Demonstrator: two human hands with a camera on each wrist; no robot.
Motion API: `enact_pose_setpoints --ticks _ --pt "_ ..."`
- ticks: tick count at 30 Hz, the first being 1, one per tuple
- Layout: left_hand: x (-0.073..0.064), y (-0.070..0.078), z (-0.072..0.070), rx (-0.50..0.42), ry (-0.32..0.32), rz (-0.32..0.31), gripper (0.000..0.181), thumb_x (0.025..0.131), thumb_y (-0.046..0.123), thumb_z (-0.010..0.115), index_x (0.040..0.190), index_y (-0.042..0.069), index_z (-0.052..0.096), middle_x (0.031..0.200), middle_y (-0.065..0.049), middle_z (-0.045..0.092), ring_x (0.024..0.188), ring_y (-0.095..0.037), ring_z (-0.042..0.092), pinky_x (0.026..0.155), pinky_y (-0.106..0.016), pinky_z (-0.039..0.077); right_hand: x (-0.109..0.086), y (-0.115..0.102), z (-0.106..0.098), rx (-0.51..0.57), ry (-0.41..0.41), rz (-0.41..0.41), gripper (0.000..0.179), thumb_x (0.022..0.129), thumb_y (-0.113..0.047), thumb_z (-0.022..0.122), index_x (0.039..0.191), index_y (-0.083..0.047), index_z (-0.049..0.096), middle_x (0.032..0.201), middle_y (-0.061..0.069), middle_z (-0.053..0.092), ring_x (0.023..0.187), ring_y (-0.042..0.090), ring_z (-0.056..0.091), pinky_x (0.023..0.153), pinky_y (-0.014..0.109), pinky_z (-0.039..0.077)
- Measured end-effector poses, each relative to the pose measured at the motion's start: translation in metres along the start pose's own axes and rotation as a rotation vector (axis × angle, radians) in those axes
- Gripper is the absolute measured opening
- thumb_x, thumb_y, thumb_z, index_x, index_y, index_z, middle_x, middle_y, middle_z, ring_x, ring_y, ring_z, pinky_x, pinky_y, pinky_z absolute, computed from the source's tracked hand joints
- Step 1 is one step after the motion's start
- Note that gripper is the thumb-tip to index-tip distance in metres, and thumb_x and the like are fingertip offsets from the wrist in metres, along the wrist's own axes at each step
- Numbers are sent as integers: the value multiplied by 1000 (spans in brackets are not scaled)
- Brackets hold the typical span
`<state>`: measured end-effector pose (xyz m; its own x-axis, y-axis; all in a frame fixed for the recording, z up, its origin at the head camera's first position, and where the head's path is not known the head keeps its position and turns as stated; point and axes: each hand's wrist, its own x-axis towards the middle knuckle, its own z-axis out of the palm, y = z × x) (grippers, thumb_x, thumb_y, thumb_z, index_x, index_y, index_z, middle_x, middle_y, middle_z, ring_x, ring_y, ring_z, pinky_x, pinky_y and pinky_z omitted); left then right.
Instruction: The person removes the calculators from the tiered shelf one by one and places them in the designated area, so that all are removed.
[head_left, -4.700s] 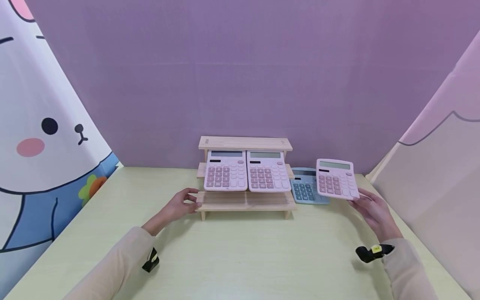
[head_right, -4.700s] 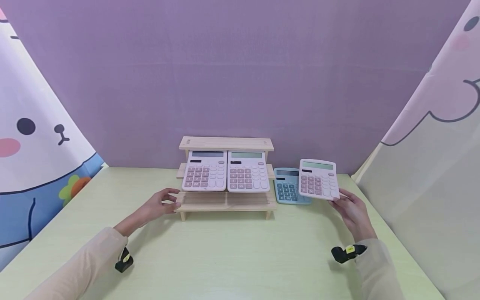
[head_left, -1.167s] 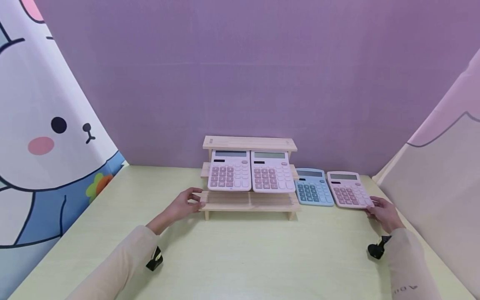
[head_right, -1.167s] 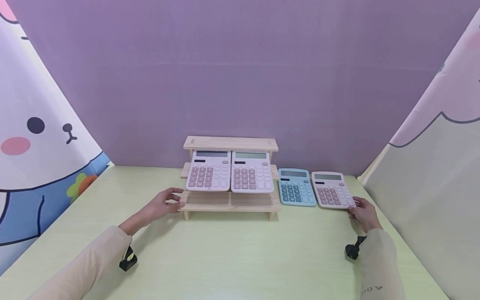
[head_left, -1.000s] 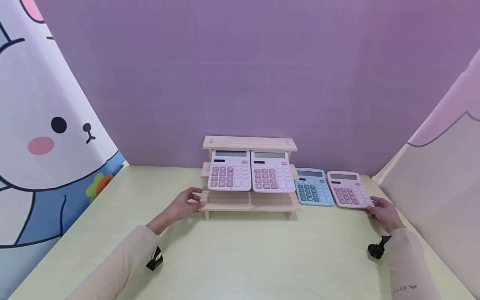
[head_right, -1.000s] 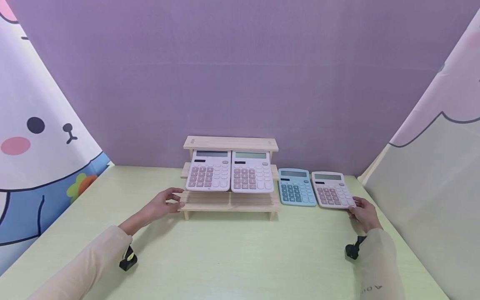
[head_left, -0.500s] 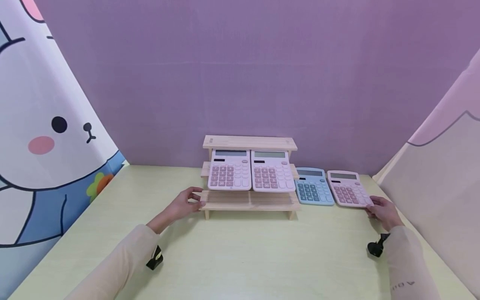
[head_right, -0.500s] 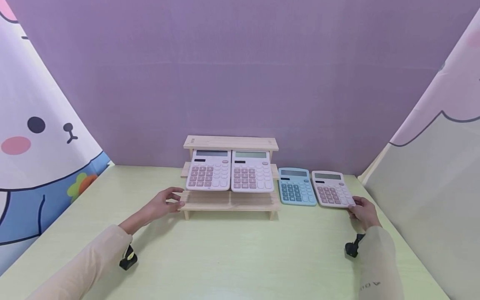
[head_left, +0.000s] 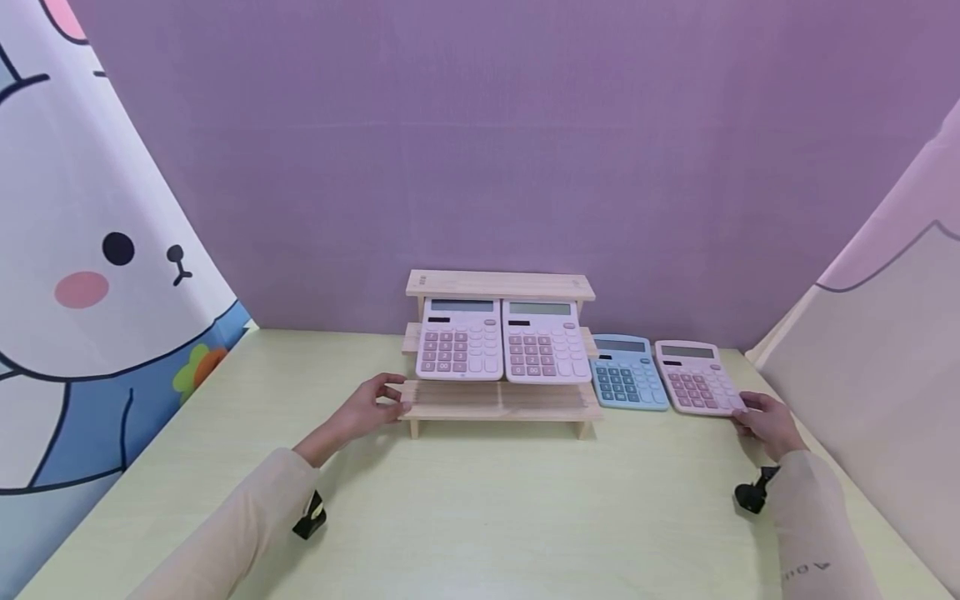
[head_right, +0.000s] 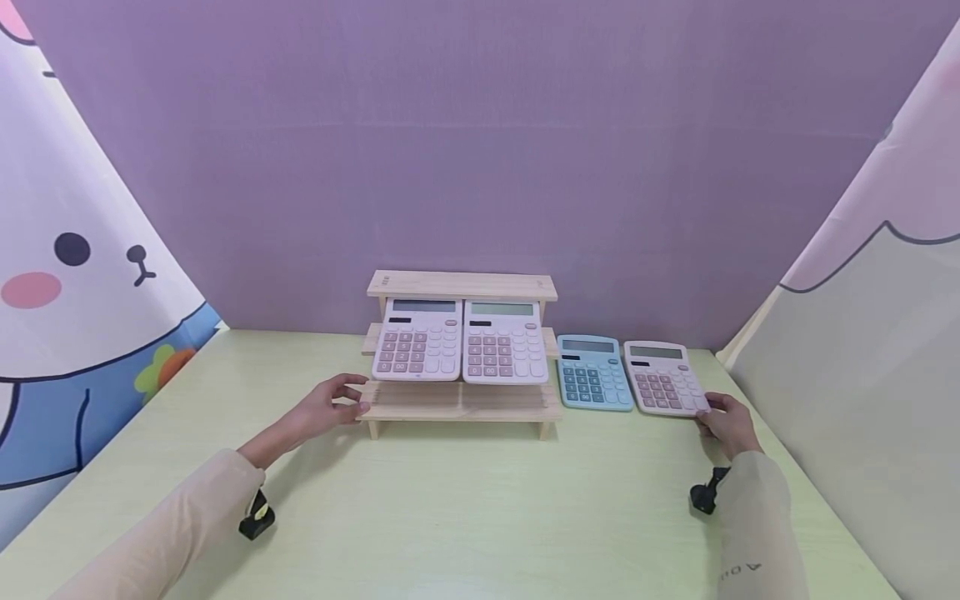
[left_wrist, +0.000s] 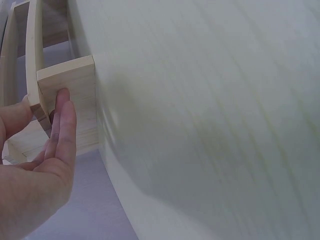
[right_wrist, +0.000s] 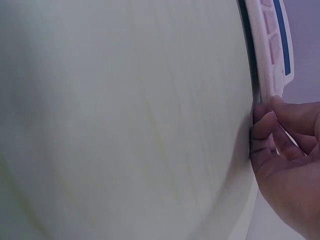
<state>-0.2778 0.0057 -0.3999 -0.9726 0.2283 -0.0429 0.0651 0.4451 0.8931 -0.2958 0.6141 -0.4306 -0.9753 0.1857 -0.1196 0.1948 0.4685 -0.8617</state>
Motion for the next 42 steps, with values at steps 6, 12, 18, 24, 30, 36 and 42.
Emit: enact_pose_setpoints --ticks 6,12,18,24,30,36,42 --pt "0 -2 1 -6 -1 10 52 88 5 57 132 -8 34 109 -26 52 89 -21 61 79 -35 57 -2 -1 0 21 -2 10 60 89 -2 44 136 19 12 133 37 23 67 -3 50 58 17 49" --pt "-1 -1 0 -8 -1 12 52 88 5 57 132 -8 33 109 -25 52 88 -20 61 78 -34 58 -5 -3 0 17 -17 9 61 91 -5 44 136 19 11 137 38 20 68 -5 50 61 16 50" --pt "-1 -1 0 -22 -1 15 52 88 5 57 132 -8 34 108 -26 52 89 -20 61 79 -34 58 -6 -8 -1 -2 -64 14 64 94 -11 43 137 18 5 139 40 14 70 -8 51 66 16 52" --pt "-1 -4 0 -29 -6 25 52 88 5 57 132 -9 33 108 -26 52 89 -21 61 78 -33 58 -9 -17 1 -45 -74 1 66 94 -13 42 136 20 2 137 44 12 71 -6 52 67 17 52" --pt "-1 -2 0 -38 -8 24 52 88 5 57 132 -8 33 109 -25 51 89 -21 62 79 -34 58 -14 -27 4 -33 -35 -53 66 91 -9 43 135 21 4 136 45 11 71 -8 49 69 15 54" --pt "-1 -2 0 -50 -12 30 51 88 5 58 132 -8 34 109 -25 51 90 -22 62 80 -35 57 -18 -36 13 -7 -33 -117 61 92 -7 45 135 21 11 134 43 21 72 -10 50 69 16 55" --pt "0 -4 -1 -50 -14 42 52 88 5 57 132 -9 33 107 -25 51 84 -17 61 79 -33 58 -23 -43 28 12 -47 -181 56 90 -3 46 133 19 19 131 41 30 76 -9 51 72 23 57"
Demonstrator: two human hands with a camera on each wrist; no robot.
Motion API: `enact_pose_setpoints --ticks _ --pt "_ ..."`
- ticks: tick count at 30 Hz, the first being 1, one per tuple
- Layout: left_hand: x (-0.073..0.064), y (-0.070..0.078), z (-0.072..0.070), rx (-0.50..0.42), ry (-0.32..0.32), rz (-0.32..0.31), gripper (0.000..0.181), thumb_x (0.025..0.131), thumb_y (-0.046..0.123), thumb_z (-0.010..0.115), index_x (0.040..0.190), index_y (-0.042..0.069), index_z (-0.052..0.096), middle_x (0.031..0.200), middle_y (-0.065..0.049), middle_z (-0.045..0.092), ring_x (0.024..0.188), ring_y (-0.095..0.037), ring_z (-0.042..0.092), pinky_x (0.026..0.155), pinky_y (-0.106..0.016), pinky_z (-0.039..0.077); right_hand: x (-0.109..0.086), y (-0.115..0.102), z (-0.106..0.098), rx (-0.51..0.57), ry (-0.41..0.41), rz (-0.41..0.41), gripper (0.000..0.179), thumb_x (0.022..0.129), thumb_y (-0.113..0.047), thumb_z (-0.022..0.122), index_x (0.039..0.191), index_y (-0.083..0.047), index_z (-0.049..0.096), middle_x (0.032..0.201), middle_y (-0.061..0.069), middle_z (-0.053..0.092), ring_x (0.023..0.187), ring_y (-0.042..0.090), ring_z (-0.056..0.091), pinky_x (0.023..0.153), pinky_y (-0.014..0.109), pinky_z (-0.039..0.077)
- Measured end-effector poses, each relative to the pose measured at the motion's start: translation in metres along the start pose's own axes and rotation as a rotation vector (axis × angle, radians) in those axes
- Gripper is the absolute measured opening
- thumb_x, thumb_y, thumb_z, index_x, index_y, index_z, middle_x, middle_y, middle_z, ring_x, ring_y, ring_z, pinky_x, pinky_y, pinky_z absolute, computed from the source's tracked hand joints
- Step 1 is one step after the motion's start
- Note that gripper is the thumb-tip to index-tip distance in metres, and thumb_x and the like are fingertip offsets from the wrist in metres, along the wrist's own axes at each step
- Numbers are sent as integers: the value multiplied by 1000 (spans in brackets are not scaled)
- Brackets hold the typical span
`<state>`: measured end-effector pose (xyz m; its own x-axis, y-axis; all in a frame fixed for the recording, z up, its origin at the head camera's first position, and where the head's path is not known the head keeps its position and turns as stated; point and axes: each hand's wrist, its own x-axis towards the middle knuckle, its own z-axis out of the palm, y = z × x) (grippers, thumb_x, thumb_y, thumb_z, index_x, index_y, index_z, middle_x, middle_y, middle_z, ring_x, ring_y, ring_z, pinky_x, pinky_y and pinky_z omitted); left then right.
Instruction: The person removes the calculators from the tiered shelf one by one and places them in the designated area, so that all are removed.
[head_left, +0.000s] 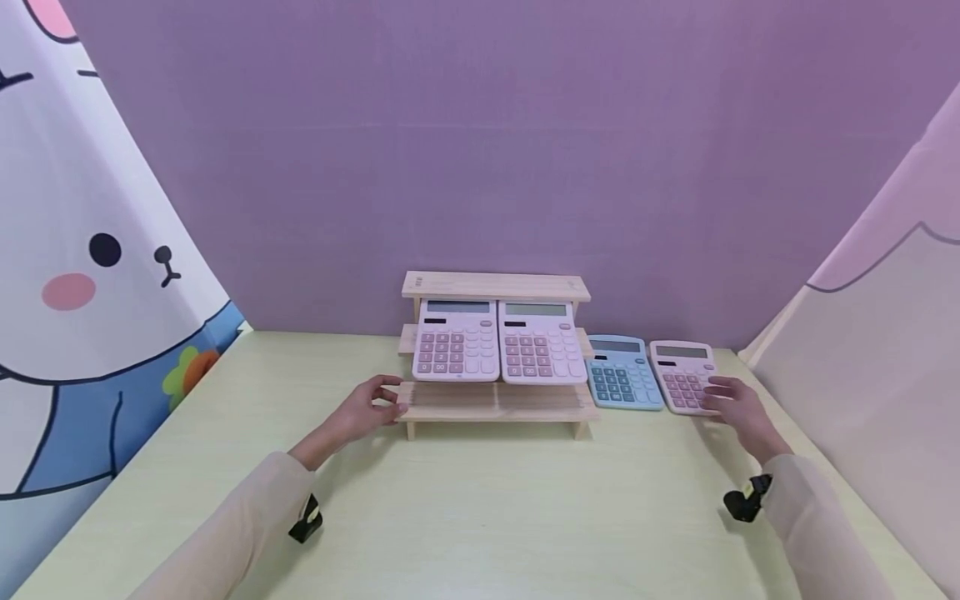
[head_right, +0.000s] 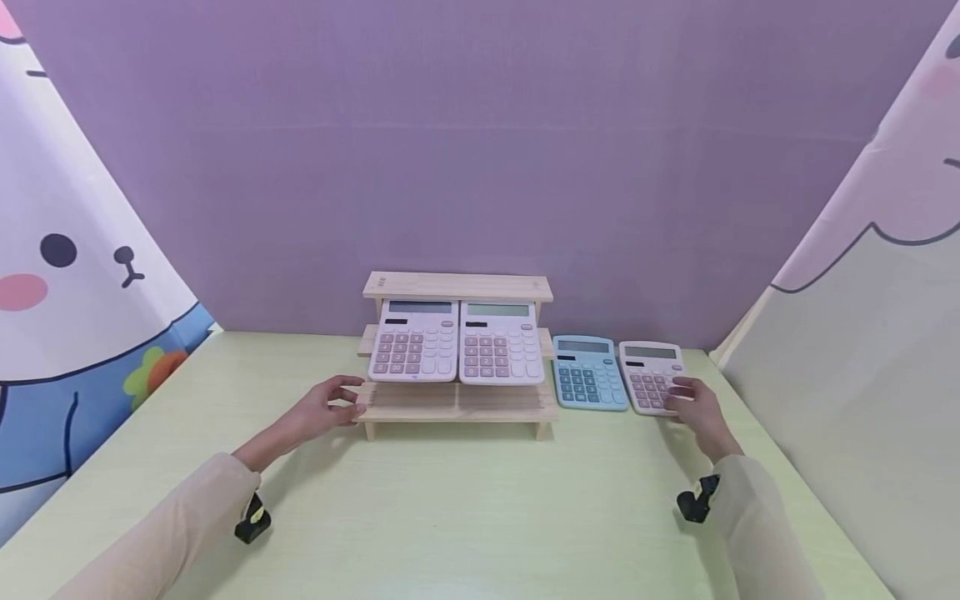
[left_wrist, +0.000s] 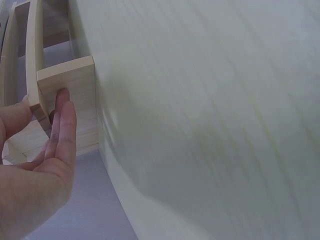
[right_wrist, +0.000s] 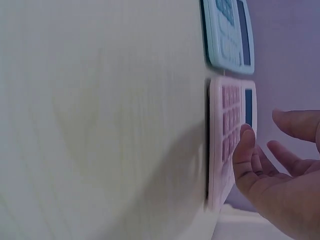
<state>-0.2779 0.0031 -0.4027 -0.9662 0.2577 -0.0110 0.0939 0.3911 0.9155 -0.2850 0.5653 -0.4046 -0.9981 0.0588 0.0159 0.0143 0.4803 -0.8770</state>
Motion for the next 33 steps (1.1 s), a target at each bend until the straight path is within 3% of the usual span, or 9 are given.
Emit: enact_pose_setpoints --ticks 3,8,14,19,21,25,33 --pt "1 0 0 4 -2 3 52 88 5 57 132 -9 33 107 -25 51 83 -16 61 79 -33 58 -2 -3 7 14 -1 -33 53 89 -3 47 132 18 23 125 39 36 76 -8 53 72 24 57" --pt "0 0 1 7 2 0 51 88 4 57 131 -9 34 107 -25 51 83 -17 61 79 -34 58 -5 -9 16 63 4 -57 49 87 -1 49 128 18 29 109 20 53 76 -4 55 69 24 57" --pt "0 0 1 10 2 -2 50 88 4 57 131 -9 34 109 -26 51 85 -18 61 79 -34 58 -9 -17 26 36 -32 -84 48 91 -3 48 130 16 28 110 20 55 80 -5 55 74 25 57" --pt "0 2 1 16 1 -15 52 88 5 57 132 -8 33 111 -26 51 87 -19 62 80 -35 57 -12 -24 35 94 -49 -106 45 90 -3 50 127 15 31 90 -15 58 80 -6 56 72 23 56" --pt "0 2 0 18 2 -18 52 88 6 57 133 -7 33 111 -26 51 87 -19 62 80 -35 57 -12 -27 40 121 -57 -117 44 90 -2 50 126 15 32 86 -21 56 80 -6 56 71 22 55" --pt "0 2 -1 15 -4 -15 53 89 6 57 133 -7 32 111 -26 51 88 -19 62 80 -36 57 -14 -33 49 129 -75 -125 42 89 -2 50 124 14 33 92 -12 59 81 -4 57 73 23 56" --pt "0 2 0 25 -2 -8 53 88 6 58 132 -8 33 110 -26 51 89 -20 62 79 -35 57 -20 -49 67 111 -82 -133 44 89 -1 52 127 14 36 108 17 61 83 -2 59 75 24 56"
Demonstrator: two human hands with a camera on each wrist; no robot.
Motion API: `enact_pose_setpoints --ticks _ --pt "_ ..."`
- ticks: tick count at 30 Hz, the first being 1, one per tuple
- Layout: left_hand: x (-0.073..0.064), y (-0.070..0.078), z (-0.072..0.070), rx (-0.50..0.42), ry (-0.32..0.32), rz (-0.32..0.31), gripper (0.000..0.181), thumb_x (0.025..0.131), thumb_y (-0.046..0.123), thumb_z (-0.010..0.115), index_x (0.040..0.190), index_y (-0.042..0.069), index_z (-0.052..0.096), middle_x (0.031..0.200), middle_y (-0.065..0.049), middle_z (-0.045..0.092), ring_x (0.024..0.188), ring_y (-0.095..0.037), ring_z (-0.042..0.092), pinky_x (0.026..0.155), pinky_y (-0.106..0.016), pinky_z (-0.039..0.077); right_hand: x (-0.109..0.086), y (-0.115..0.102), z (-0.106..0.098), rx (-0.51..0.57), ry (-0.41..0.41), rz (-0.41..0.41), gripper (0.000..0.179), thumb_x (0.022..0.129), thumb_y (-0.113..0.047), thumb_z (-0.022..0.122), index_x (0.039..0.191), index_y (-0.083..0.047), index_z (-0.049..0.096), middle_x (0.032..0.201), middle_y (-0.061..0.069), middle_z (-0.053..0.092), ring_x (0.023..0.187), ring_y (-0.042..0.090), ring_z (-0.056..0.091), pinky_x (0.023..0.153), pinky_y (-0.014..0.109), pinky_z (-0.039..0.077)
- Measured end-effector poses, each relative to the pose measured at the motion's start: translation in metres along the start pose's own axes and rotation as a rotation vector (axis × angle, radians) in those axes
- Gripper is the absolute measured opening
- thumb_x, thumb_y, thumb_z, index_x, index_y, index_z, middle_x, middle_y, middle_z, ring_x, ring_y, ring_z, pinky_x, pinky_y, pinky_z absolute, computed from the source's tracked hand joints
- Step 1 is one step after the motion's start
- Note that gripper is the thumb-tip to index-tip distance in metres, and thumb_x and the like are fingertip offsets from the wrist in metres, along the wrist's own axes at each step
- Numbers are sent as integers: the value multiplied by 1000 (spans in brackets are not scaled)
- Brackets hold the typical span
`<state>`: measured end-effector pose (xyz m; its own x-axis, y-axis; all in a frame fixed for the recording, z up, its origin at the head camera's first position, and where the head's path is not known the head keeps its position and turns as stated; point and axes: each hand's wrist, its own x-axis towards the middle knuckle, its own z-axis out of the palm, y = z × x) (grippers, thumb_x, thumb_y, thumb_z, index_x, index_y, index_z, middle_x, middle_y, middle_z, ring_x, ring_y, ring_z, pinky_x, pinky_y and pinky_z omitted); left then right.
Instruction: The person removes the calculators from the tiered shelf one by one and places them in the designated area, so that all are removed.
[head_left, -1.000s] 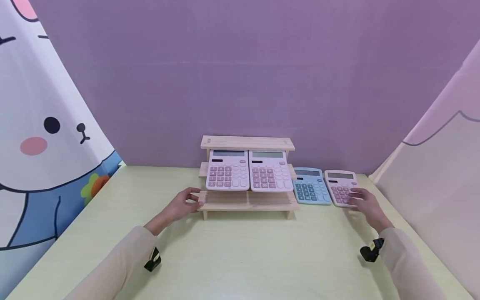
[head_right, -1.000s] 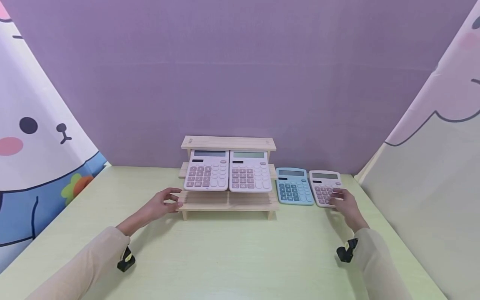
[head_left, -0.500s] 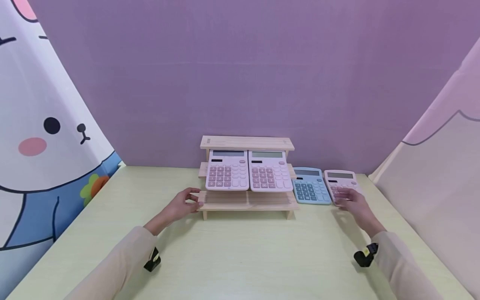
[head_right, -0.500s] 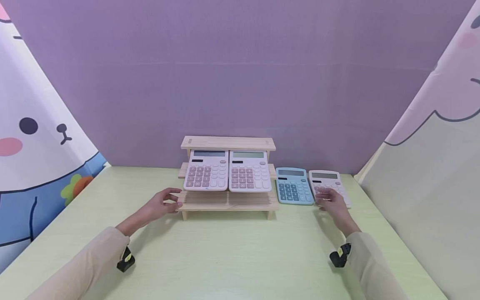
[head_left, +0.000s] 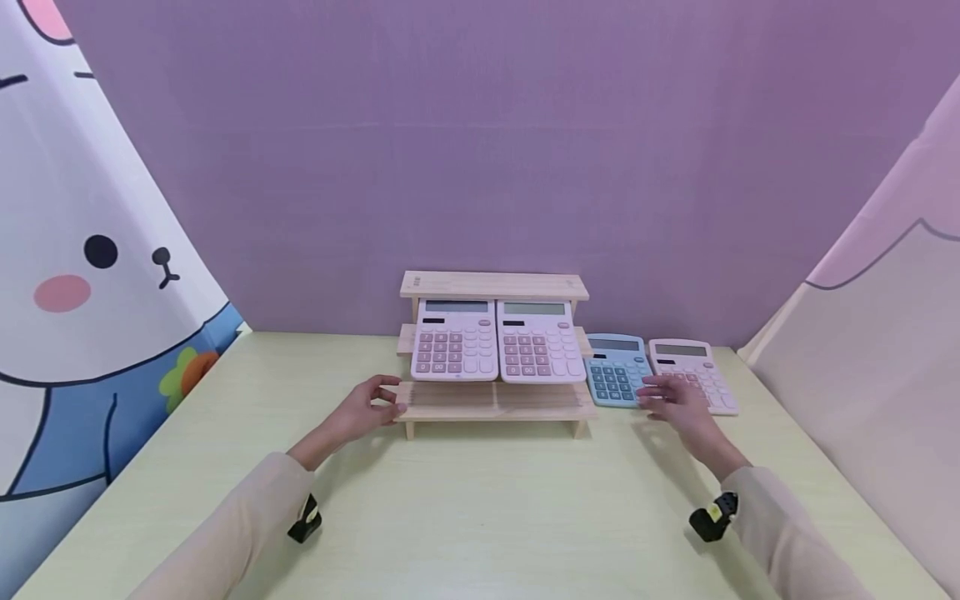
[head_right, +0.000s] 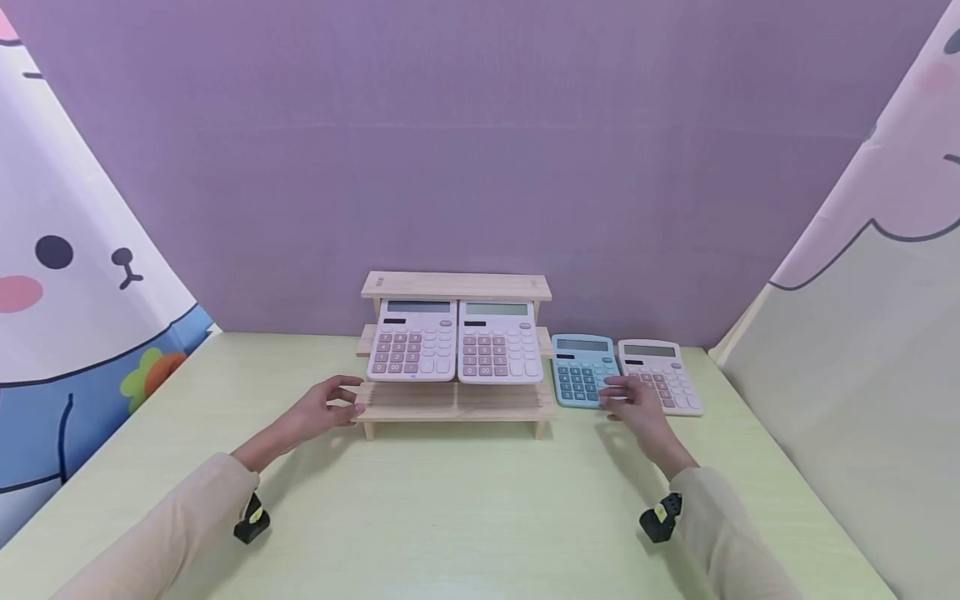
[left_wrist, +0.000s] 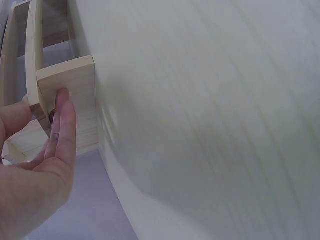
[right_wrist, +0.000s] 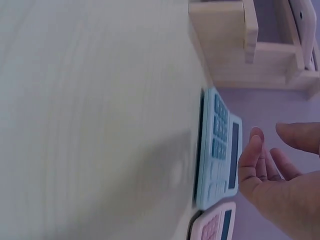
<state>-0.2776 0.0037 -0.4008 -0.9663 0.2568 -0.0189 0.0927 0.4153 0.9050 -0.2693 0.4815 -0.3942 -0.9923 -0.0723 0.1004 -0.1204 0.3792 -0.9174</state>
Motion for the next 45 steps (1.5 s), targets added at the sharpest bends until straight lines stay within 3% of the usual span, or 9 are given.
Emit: enact_pose_setpoints --ticks 5,12,20,28,35,45 --pt "1 1 1 0 9 -1 50 88 4 57 131 -8 34 110 -27 51 87 -19 61 78 -33 58 -2 -8 12 5 -24 13 42 91 -3 49 129 11 36 118 29 52 84 -2 59 79 27 56" --pt "0 1 1 8 6 3 50 88 4 57 131 -8 35 111 -27 51 87 -18 61 77 -31 58 -1 -19 26 58 -45 48 42 90 -1 48 130 10 36 122 30 50 88 5 61 84 31 56" --pt "1 0 1 10 12 -16 50 87 5 58 131 -7 35 110 -27 51 87 -20 61 77 -31 58 -1 -34 40 109 -55 51 41 90 -2 51 128 8 38 121 27 52 95 12 62 87 35 54" --pt "2 -2 1 7 12 -10 50 87 4 58 130 -7 36 108 -26 52 85 -17 60 77 -31 58 -1 -48 49 168 -93 23 41 90 -1 50 128 10 36 112 14 59 91 6 61 85 30 54" --pt "1 -1 1 15 12 -11 50 88 5 58 131 -6 35 110 -26 51 84 -16 60 77 -31 58 0 -57 59 233 -131 -14 44 89 1 51 129 11 34 109 16 58 91 9 62 82 26 55" --pt "1 1 1 7 13 -6 51 87 4 58 131 -7 35 109 -26 52 84 -17 61 77 -31 58 4 -61 72 288 -112 -13 48 88 2 53 131 8 33 101 8 55 92 15 62 82 27 55"
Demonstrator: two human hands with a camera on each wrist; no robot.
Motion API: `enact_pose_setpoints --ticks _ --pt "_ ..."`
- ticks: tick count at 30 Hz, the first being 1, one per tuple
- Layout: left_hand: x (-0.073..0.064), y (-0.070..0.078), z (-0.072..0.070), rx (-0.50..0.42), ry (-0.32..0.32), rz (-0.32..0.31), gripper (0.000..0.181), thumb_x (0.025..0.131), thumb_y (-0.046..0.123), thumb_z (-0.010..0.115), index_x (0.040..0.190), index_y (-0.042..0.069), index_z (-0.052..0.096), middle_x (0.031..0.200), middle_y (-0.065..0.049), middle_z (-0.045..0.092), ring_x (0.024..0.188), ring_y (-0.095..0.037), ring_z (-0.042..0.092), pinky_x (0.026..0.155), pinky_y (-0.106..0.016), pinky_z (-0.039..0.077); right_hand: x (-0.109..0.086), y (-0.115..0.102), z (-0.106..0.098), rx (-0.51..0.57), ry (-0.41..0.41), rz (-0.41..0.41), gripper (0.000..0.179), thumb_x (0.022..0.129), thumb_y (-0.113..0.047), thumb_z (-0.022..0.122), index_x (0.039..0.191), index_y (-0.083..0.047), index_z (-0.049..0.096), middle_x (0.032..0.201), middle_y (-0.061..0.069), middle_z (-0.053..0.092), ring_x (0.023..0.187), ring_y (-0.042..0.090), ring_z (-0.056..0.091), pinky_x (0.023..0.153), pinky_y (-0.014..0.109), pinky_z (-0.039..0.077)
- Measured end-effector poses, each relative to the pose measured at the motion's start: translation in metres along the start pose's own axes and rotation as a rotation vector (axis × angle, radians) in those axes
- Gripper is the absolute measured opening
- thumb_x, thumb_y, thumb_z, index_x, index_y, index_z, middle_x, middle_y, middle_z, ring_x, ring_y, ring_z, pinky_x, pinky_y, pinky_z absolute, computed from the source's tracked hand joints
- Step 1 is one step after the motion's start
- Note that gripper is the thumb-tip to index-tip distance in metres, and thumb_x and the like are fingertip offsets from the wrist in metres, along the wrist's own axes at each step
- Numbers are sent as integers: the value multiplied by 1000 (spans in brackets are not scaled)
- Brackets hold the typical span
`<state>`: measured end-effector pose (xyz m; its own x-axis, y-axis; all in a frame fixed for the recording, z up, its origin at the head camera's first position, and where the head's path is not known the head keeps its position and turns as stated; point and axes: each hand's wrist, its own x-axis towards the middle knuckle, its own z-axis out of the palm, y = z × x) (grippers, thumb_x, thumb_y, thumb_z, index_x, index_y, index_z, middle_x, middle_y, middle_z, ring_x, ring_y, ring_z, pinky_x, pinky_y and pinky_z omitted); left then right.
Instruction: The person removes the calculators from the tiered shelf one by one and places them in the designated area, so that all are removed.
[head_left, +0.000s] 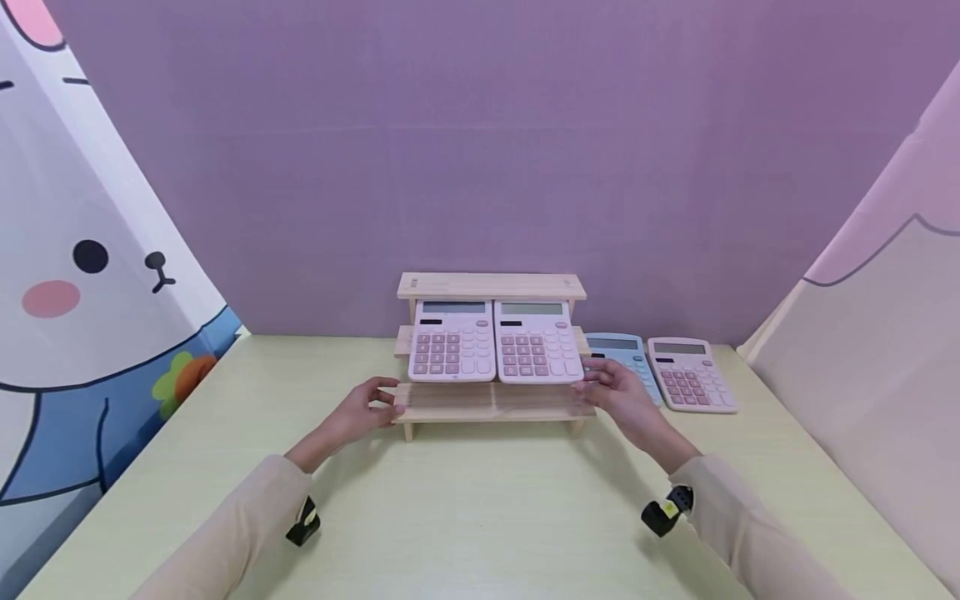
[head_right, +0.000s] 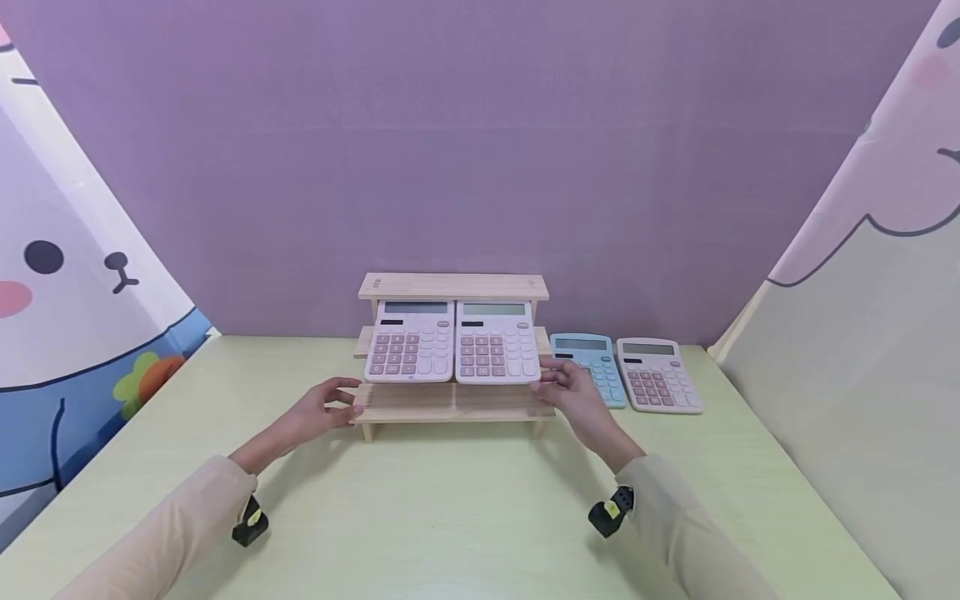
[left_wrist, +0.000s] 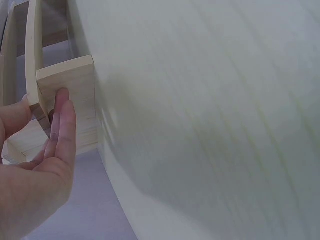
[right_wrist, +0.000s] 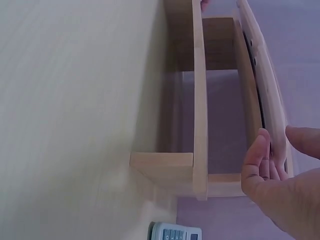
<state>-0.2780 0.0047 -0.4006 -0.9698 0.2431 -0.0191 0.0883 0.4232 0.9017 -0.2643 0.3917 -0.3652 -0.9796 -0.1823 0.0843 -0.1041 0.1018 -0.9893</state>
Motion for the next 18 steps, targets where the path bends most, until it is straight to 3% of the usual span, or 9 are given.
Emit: enact_pose_setpoints --ticks 12,18 --pt "-2 3 0 -3 0 -2 51 87 4 58 131 -8 35 110 -28 52 87 -20 61 77 -32 58 5 0 7 56 54 37 50 90 0 51 135 6 28 103 4 53 91 12 61 94 37 50" --pt "-3 4 0 -13 -8 7 51 88 4 57 131 -9 34 110 -29 51 87 -20 61 78 -33 58 5 -1 10 131 66 56 50 89 4 49 135 5 28 101 2 51 88 8 59 96 34 49"
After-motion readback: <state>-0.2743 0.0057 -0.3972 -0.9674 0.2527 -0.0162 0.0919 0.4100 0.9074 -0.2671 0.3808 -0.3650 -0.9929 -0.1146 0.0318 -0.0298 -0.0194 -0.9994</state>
